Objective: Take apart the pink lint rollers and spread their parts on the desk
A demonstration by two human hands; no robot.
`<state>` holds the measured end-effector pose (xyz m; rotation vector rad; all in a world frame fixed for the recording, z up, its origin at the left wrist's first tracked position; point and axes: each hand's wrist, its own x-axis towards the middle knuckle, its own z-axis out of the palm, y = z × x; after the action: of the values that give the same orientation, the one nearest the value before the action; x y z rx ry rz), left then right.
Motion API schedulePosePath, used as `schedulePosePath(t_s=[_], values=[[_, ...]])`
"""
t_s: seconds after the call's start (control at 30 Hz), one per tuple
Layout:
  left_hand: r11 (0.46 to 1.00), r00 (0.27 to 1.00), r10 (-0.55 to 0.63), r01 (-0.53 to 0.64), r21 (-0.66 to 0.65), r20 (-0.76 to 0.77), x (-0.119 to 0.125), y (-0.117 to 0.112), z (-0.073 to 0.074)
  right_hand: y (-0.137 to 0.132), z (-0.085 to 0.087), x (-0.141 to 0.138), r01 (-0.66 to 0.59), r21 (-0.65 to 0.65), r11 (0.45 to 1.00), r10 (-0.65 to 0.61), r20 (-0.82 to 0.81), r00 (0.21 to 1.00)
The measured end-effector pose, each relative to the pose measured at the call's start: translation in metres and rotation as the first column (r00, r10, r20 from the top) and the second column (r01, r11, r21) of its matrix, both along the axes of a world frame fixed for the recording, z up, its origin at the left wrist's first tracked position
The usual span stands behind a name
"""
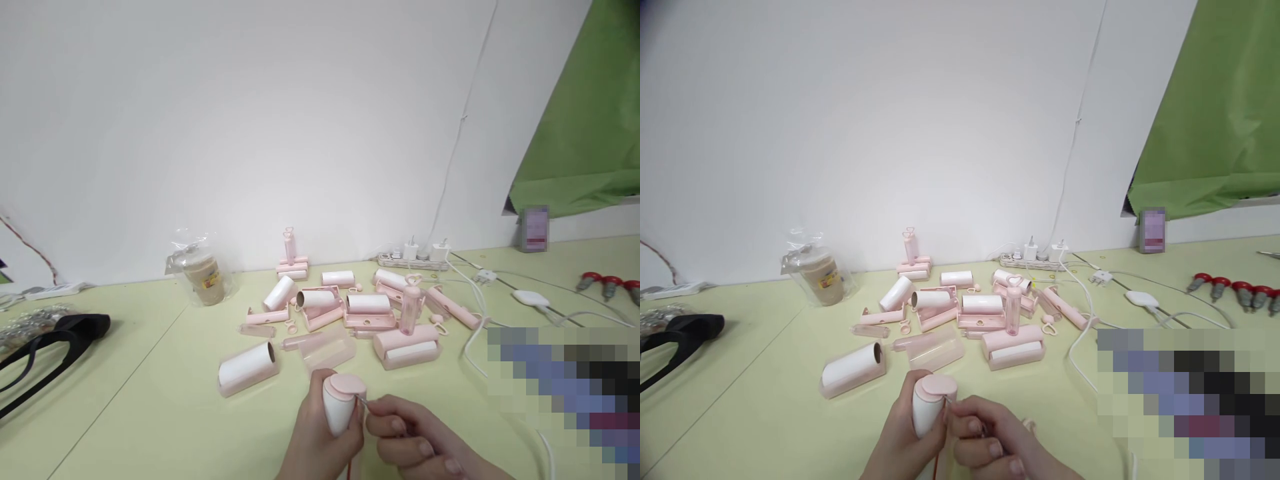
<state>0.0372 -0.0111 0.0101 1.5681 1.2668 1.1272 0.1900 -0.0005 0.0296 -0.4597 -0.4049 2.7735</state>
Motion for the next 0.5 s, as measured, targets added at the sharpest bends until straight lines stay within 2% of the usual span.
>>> schedulePosePath(t_s=[0.07,0.17,0.3,0.5], values=[[1.000,1.000,0.006,-0.006,0.009,-0.010,0.000,0.000,-0.004,-0.008,0.008,-0.002,0.122,0.019,0.992,-0.124,0.164,0.979],[0.999,0.999,0.017,-0.016,0.040,-0.033,0.000,0.001,-0.007,-0.019,0.020,-0.005,0.100,0.122,0.987,-0.137,0.349,0.927],[0.996,0.997,0.050,-0.046,0.079,-0.054,0.001,0.000,-0.006,-0.021,0.028,-0.005,0.034,0.251,0.967,-0.142,0.426,0.893],[0.999,0.999,0.027,-0.026,0.048,-0.035,0.002,0.000,-0.003,-0.015,0.034,-0.005,-0.023,0.218,0.976,-0.077,0.442,0.893]])
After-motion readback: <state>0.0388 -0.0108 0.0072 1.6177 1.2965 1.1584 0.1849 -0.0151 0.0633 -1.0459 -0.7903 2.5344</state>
